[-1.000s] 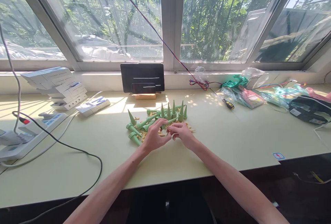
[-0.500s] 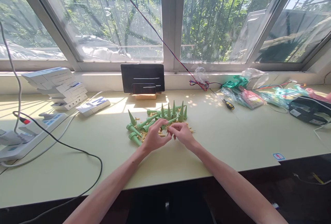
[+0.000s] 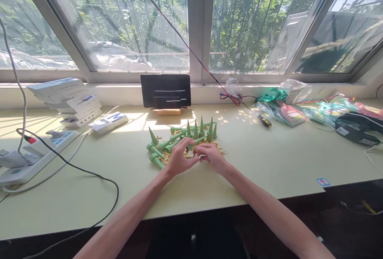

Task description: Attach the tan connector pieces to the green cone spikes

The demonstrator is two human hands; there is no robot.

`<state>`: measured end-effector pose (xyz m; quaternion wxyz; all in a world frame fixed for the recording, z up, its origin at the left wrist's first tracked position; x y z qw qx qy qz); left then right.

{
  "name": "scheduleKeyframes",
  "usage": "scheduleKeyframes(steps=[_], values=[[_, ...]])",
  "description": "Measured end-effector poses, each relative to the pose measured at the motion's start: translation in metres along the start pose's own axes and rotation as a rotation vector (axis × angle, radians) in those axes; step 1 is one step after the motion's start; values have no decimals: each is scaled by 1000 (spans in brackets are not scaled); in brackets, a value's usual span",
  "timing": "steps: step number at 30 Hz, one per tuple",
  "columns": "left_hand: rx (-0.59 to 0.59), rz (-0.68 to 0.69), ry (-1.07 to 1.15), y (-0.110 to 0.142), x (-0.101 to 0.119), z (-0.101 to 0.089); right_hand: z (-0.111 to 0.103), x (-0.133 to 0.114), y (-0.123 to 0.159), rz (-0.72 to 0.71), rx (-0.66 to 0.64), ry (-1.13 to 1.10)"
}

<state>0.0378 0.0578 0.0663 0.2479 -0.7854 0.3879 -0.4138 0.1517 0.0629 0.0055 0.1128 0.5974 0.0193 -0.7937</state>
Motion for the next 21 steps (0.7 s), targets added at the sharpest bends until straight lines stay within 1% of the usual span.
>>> scheduleKeyframes(steps=[6,8,11,18,21], values=[[13,6,-1,-2,3,-2,0,-17,4,-254,66,262],[12,7,-2,-2,3,-1,1,-19,5,-295,81,311],[17,5,-2,-1,2,-2,1,-18,4,-255,75,278],[15,6,-8,-1,2,-1,1,-3,2,-6,-9,-17],[15,12,-6,-2,3,-1,2,-3,2,-1,-13,-10]])
Point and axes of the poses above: each hand's wrist, its own y-axis away from the middle knuckle, its own z-axis out of the palm, x = y × z, the point moved 8 cm from there along -y, towards the middle knuckle
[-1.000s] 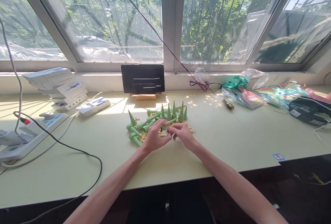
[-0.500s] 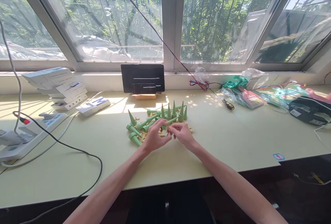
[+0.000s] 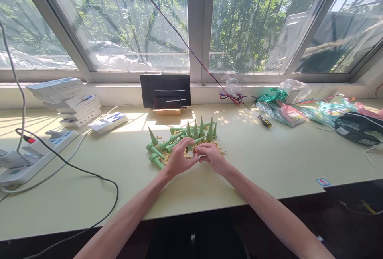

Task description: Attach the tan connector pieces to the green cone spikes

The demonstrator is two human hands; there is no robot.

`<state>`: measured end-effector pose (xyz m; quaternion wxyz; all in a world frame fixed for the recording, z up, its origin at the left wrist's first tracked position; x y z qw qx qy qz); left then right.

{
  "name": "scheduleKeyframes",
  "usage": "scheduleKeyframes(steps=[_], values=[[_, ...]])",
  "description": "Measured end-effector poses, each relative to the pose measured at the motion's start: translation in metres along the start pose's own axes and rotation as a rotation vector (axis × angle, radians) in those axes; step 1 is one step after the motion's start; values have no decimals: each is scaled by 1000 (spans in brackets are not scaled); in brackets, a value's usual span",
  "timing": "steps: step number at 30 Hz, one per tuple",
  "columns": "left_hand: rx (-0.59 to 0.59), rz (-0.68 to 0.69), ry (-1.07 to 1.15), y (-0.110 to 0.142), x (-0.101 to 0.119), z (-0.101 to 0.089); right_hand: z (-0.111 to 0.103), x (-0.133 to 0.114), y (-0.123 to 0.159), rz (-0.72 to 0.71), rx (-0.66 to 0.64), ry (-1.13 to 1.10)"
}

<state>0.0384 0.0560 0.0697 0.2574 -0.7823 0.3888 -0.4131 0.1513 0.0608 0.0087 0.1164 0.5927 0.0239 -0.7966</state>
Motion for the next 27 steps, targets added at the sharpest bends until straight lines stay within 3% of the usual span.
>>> scheduleKeyframes(steps=[10,21,24,27], values=[[2,-9,9,0,0,0,1,-21,6,-335,106,380],[-8,-12,-4,0,-2,1,0,1,-1,-6,23,-9],[-2,-16,3,0,-2,0,0,-2,0,-53,35,47],[4,-22,8,1,-2,0,0,-12,3,-198,81,220]])
Point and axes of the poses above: each hand's wrist, its own y-axis away from the middle knuckle, its own z-axis out of the palm, x = y × z, the point moved 8 cm from there along -y, towards the middle knuckle
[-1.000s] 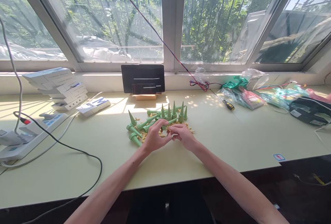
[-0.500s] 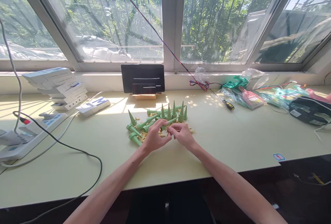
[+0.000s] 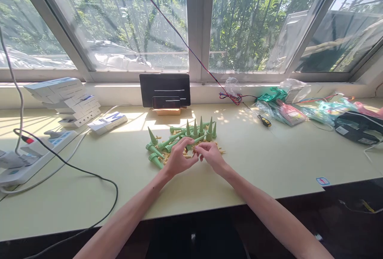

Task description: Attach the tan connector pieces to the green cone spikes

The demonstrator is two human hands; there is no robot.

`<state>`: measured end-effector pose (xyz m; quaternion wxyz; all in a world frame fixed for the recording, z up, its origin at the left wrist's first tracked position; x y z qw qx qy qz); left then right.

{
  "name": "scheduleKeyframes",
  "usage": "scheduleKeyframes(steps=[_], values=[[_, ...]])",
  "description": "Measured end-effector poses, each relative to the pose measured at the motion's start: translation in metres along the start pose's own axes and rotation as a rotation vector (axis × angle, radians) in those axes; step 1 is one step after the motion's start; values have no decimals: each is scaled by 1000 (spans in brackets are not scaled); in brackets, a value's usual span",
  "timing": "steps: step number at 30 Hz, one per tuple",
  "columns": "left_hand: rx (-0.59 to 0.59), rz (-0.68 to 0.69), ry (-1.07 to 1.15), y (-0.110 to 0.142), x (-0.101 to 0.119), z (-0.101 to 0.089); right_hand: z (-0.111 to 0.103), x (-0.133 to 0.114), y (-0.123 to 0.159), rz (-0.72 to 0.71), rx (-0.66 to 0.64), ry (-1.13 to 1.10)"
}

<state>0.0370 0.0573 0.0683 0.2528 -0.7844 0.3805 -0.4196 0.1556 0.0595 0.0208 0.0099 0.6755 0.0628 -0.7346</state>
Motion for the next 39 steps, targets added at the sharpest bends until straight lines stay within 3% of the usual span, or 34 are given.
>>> scheduleKeyframes(steps=[3,6,14,17,20,25,29,39], values=[[-5,1,4,1,-1,1,-2,-10,3,-124,49,168],[-5,3,4,1,-2,1,-2,-10,3,-135,53,187],[-11,10,-19,1,-2,2,2,16,-2,198,-18,-215],[-13,3,-20,1,-2,2,5,17,0,255,-36,-278],[-8,1,-8,0,-1,1,3,12,-1,174,-25,-192],[4,-4,3,0,-1,1,-1,-5,2,-85,40,94],[-4,-3,3,1,-2,2,-1,-9,4,-140,64,180],[-9,3,-5,0,-1,1,5,20,-2,236,-61,-298]])
Point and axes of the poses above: each hand's wrist, its own y-axis away from the middle knuckle, its own z-axis out of the palm, x = y × z, the point moved 8 cm from there along -y, towards the middle knuckle
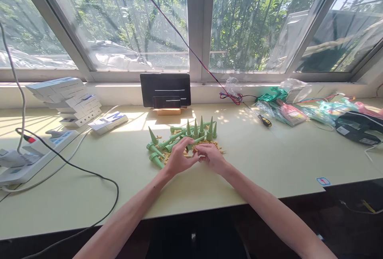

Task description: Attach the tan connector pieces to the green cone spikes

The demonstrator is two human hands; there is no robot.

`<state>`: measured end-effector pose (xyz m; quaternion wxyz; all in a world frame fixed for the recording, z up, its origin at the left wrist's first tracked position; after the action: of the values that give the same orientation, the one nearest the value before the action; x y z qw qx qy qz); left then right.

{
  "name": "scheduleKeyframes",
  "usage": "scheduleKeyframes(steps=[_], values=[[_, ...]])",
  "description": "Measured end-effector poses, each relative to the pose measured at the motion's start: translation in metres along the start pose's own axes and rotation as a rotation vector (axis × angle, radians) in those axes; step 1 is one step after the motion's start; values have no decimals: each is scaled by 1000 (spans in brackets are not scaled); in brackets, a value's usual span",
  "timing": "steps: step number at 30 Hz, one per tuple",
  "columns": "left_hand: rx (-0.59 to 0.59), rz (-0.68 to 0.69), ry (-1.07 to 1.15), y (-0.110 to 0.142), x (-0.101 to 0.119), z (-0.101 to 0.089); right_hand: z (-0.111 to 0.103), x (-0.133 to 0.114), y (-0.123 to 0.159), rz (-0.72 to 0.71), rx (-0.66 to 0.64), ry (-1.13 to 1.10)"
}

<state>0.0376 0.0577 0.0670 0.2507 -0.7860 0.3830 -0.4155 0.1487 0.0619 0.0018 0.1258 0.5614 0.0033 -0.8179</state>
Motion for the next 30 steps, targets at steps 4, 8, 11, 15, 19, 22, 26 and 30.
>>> scheduleKeyframes(steps=[4,8,11,15,19,22,26,30], values=[[12,-3,8,-1,0,-1,0,-7,2,-88,32,110],[21,7,16,-1,1,-2,1,-21,8,-286,88,348],[17,11,15,0,1,-1,2,-27,12,-371,124,471],[12,3,7,0,0,-1,1,-22,8,-305,95,366],[-3,-3,5,0,-1,1,-1,-6,1,-79,31,115],[0,0,3,0,-1,1,0,2,0,31,-6,-6],[13,5,8,-1,1,0,-1,-2,0,-48,2,78],[17,6,16,-1,2,-1,1,-20,7,-288,66,346]])
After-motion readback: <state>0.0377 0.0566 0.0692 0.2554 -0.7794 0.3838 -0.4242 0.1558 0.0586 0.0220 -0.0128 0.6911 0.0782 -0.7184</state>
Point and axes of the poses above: each hand's wrist, its own y-axis away from the middle knuckle, its own z-axis out of the palm, x = y × z, the point moved 8 cm from there along -y, towards the middle knuckle
